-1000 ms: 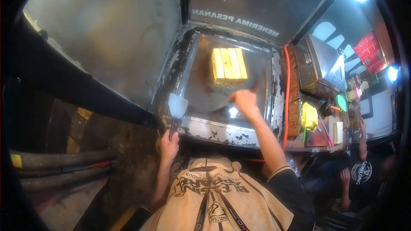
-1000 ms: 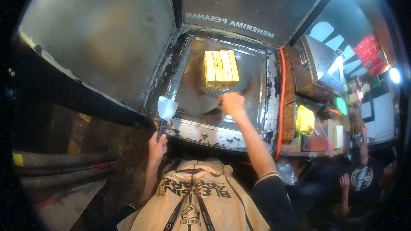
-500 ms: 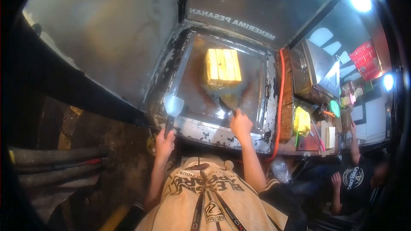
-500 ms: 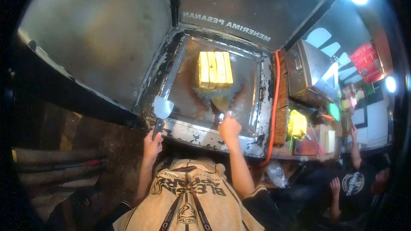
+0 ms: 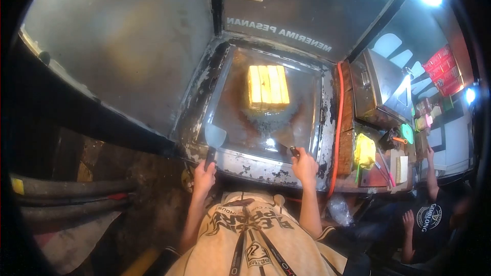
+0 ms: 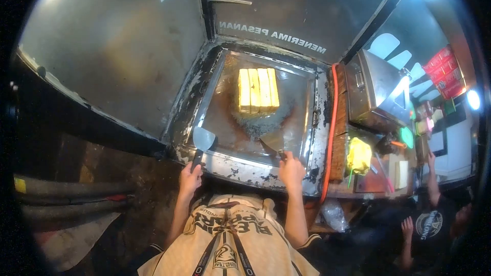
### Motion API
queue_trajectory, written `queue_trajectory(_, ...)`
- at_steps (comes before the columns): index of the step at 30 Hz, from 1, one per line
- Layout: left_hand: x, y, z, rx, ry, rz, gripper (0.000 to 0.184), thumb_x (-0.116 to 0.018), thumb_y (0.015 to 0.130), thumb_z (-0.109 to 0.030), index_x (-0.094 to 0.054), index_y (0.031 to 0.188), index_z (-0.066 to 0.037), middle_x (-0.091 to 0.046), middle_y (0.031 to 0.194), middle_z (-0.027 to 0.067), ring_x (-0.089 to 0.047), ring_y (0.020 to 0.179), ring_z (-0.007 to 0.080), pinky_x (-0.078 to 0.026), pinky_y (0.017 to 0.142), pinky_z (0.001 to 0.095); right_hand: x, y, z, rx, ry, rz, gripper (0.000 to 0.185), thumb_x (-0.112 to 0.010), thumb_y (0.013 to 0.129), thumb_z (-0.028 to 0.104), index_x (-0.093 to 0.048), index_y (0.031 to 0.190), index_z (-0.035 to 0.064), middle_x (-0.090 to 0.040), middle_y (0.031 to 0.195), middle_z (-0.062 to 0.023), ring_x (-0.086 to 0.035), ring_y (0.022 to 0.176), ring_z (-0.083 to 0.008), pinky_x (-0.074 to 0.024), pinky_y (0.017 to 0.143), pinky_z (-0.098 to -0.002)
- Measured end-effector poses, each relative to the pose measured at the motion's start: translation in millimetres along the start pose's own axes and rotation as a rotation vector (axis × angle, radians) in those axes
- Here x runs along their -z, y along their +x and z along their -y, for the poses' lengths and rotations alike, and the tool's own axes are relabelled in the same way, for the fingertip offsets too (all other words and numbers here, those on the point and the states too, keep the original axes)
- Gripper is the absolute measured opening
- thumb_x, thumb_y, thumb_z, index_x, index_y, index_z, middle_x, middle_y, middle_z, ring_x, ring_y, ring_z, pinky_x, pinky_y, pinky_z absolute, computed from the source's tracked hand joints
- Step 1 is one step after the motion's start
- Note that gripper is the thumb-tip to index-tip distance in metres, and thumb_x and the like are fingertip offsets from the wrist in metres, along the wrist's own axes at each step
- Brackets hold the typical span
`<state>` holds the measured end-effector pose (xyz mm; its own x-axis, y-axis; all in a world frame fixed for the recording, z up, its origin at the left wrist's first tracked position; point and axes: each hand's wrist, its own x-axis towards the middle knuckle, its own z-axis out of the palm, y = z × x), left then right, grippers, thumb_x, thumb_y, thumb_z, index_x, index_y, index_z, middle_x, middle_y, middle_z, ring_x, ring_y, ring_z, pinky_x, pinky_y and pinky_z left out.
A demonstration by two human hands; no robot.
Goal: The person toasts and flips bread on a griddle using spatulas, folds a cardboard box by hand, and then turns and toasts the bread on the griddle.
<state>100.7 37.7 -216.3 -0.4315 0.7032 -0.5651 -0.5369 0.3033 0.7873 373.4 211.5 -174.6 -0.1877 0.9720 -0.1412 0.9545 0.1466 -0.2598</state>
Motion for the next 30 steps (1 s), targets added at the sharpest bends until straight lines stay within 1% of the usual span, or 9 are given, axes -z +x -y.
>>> queue_trajectory(4,-7,22,7,-0.029,0.086,-0.026,0.017,-0.055,0.091,-0.015,-0.055,0.104,-0.003,-0.046,0.063,-0.0016,-0.038,0.041,0.0051,-0.028,0.035,0.0213,-13,29,-40,-0.056,0.294,-0.099,0.03,-0.059,0.085,0.018,-0.056,0.115,0.0152,-0.065,0.091,-0.0165,-0.063,0.087,-0.0351,-0.0472,0.074,-0.0453)
queue_trajectory(7,-9,70,12,-0.156,0.312,-0.024,0.024,-0.055,0.091,-0.015,-0.055,0.111,-0.002,-0.049,0.063,-0.0005,-0.043,0.045,0.0081,-0.034,0.039,0.0235,-31,76,-67,-0.096,0.704,-0.14,0.032,-0.059,0.089,0.024,-0.056,0.114,0.0056,-0.06,0.073,-0.0063,-0.057,0.061,-0.0158,-0.0453,0.055,-0.0317)
queue_trajectory(10,-30,117,-12,-0.205,0.406,0.02,0.03,-0.054,0.091,-0.014,-0.054,0.117,0.0,-0.054,0.07,0.0026,-0.051,0.055,0.0111,-0.043,0.049,0.0262,-33,108,-46,-0.278,1.052,-0.102,0.031,-0.059,0.09,0.027,-0.059,0.111,0.004,-0.055,0.07,-0.0014,-0.049,0.053,-0.0089,-0.0402,0.046,-0.0265)
queue_trajectory(13,-54,164,-38,-0.118,0.367,0.061,0.027,-0.056,0.091,-0.017,-0.055,0.114,-0.003,-0.048,0.062,-0.0009,-0.043,0.047,0.0071,-0.032,0.04,0.024,-56,114,-18,-0.184,1.085,-0.143,0.03,-0.062,0.089,0.027,-0.06,0.11,0.0051,-0.056,0.066,-0.0017,-0.048,0.048,-0.0081,-0.0365,0.04,-0.0257)
queue_trajectory(15,-31,252,-16,-0.436,0.792,-0.026,0.028,-0.057,0.09,-0.017,-0.057,0.114,-0.004,-0.051,0.062,0.0012,-0.046,0.05,0.009,-0.037,0.044,0.026,-87,105,-6,-0.057,1.037,-0.199,0.03,-0.063,0.088,0.026,-0.061,0.109,0.0052,-0.057,0.064,-0.0017,-0.047,0.046,-0.0071,-0.0359,0.039,-0.0246)
queue_trajectory(20,-64,215,-81,-0.735,1.245,-0.015,0.032,-0.06,0.086,-0.019,-0.059,0.115,-0.005,-0.067,0.09,0.0201,-0.065,0.087,0.0298,-0.049,0.074,0.0387,-59,54,-19,-0.209,1.175,0.039,0.027,-0.063,0.088,0.024,-0.062,0.107,0.0055,-0.057,0.063,-0.0013,-0.047,0.044,-0.0068,-0.0354,0.037,-0.0238)
queue_trajectory(21,-67,205,-86,-0.633,1.213,0.011,0.036,-0.061,0.086,-0.02,-0.058,0.117,-0.002,-0.065,0.101,0.0242,-0.062,0.1,0.035,-0.047,0.084,0.0399,-63,55,-29,-0.243,1.07,0.025,0.033,-0.062,0.088,0.031,-0.061,0.111,0.0079,-0.063,0.068,-0.0057,-0.058,0.061,-0.0131,-0.0462,0.057,-0.03)
queue_trajectory(24,-67,193,-66,-0.635,1.193,0.074,0.041,-0.06,0.084,-0.021,-0.056,0.117,0.003,-0.06,0.109,0.0272,-0.058,0.105,0.039,-0.045,0.089,0.0425,-71,66,-39,-0.254,1.139,-0.158,0.029,-0.061,0.089,0.025,-0.057,0.111,0.0064,-0.057,0.064,-0.0019,-0.046,0.044,-0.0068,-0.0351,0.036,-0.0232)
queue_trajectory(30,-65,190,-34,-0.315,0.909,0.069,0.043,-0.059,0.085,-0.02,-0.054,0.119,0.004,-0.06,0.109,0.0273,-0.058,0.105,0.0381,-0.044,0.09,0.0399,-102,61,-20,-0.107,0.872,-0.313,0.036,-0.063,0.087,0.029,-0.058,0.113,0.0042,-0.063,0.068,-0.0064,-0.057,0.055,-0.0116,-0.0447,0.051,-0.029)
